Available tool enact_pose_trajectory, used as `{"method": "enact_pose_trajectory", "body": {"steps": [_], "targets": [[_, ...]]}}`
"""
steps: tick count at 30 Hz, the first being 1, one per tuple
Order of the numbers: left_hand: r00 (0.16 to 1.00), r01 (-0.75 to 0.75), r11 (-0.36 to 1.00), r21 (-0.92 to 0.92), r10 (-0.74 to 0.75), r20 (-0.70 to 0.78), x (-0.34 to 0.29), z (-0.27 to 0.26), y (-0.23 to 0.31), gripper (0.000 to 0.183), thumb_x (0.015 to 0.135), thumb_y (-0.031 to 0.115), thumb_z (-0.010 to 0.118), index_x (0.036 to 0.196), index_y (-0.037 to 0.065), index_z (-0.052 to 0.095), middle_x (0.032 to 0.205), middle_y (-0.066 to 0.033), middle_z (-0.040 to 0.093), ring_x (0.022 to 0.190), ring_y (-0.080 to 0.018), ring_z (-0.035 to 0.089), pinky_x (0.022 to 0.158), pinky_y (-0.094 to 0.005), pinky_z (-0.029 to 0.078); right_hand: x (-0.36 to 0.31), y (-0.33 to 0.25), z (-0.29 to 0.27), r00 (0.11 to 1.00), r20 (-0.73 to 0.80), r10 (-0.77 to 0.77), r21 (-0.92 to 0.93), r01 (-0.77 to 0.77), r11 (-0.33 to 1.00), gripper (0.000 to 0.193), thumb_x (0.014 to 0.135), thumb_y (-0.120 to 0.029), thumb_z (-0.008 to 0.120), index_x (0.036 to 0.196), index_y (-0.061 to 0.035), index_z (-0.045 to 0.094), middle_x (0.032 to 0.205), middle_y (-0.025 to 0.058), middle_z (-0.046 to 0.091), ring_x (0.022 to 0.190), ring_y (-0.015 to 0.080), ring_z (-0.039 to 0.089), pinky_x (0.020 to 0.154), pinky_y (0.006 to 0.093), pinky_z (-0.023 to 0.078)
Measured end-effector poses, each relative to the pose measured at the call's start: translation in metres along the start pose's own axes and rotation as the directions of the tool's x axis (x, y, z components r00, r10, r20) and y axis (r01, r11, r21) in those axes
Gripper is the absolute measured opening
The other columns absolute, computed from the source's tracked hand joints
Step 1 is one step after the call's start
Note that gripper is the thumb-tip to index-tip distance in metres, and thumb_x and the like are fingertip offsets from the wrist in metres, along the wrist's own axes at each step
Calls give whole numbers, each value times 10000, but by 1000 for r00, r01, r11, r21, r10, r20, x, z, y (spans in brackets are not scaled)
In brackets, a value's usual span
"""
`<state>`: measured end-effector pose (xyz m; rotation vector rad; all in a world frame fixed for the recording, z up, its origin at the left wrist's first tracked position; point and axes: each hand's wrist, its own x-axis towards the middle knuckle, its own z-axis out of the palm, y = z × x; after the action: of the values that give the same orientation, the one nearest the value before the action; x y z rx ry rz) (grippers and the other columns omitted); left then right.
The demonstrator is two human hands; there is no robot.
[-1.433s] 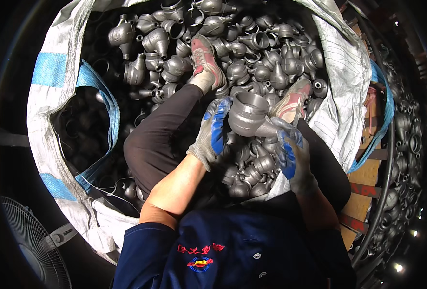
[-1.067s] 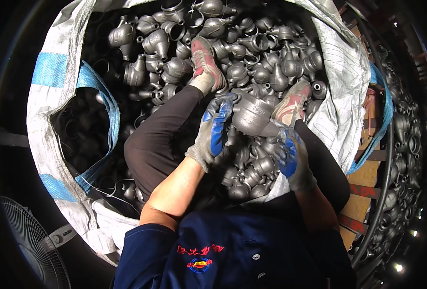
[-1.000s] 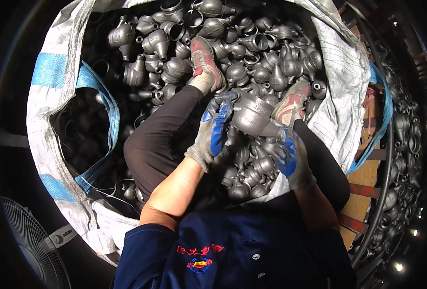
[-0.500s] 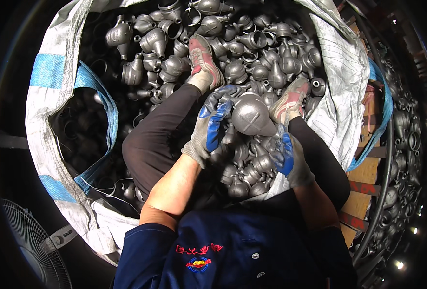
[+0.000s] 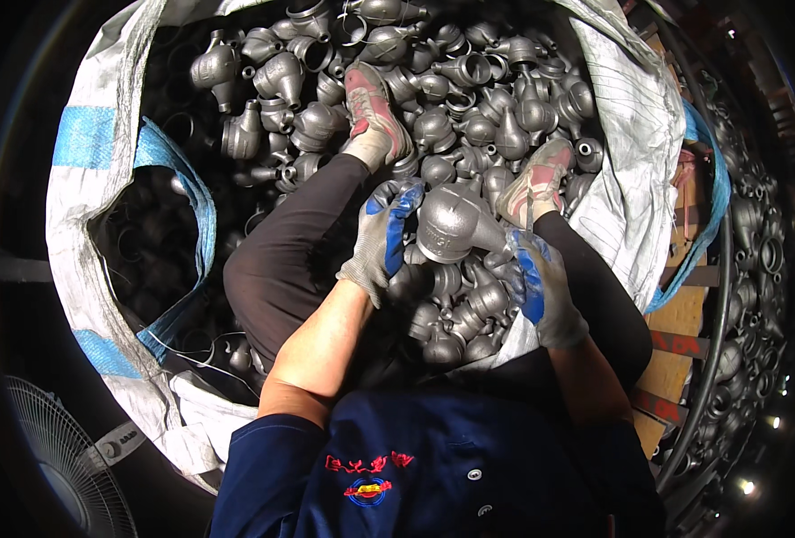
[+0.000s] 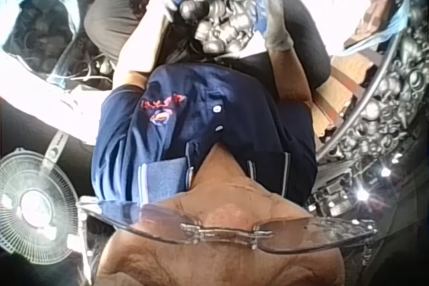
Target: Inspecting metal castings in a bulk bag and using a small scraping tool to clean excess material from the edges.
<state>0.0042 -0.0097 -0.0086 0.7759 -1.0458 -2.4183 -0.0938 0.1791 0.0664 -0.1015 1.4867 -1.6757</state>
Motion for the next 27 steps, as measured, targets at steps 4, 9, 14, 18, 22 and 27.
{"method": "enact_pose_trajectory", "body": {"steps": [4, 9, 14, 18, 22, 27], "targets": [[998, 31, 997, 68, -27, -52, 1, 2, -2, 215, 863, 201, 613, 1040, 80, 593, 873, -10, 588, 716, -83, 562, 568, -248, 505, 0, -2, -6, 998, 41, -46, 9, 46, 999, 208, 921, -218, 539, 984, -22, 568, 712, 29, 598, 426, 5, 397, 359, 160, 287], [994, 96, 993, 71, -91, -65, 1, -2, -2, 232, 861, 225, 634, 1016, 57, 592, 837, -4, 589, 714, -72, 553, 621, -228, 487, -2, -3, 0, 999, 27, -36, -24, 37, 999, 190, 920, -217, 541, 999, -47, 572, 690, 18, 580, 448, 1, 410, 376, 156, 297], [993, 104, 994, 31, -103, -55, 2, 3, 9, 180, 919, 234, 562, 900, 57, 586, 838, -5, 593, 734, -79, 548, 669, -255, 468, 1, -1, 3, 994, -97, -55, -49, 51, 997, 181, 911, -229, 559, 988, -66, 574, 606, -15, 520, 416, 14, 404, 353, 175, 299], [979, -203, 835, 512, 172, 108, 0, 18, 17, 245, 963, 250, 472, 884, 48, 584, 832, -2, 568, 732, -81, 504, 668, -257, 431, 2, -10, -17, 974, 142, 175, -92, -163, 982, 261, 883, -232, 607, 997, 3, 620, 764, 50, 637, 604, 104, 601, 515, 220, 471], [858, -506, 217, 834, 221, 463, -4, 20, 17, 295, 827, 152, 590, 1059, -30, 592, 995, -128, 645, 920, -232, 617, 823, -324, 475, 11, 11, -36, 901, 377, 213, -151, -167, 974, 286, 904, -131, 557, 1140, 25, 596, 932, 62, 659, 916, 142, 596, 813, 290, 479], [724, -657, 95, 748, 356, 591, -4, 28, 23, 349, 747, 229, 675, 983, -7, 575, 845, -97, 629, 788, -265, 607, 692, -375, 485, 17, 22, -44, 780, 625, -4, 237, -185, 954, 332, 947, -173, 476, 1254, -57, 528, 814, 58, 615, 529, 29, 487, 463, 145, 387]]}}
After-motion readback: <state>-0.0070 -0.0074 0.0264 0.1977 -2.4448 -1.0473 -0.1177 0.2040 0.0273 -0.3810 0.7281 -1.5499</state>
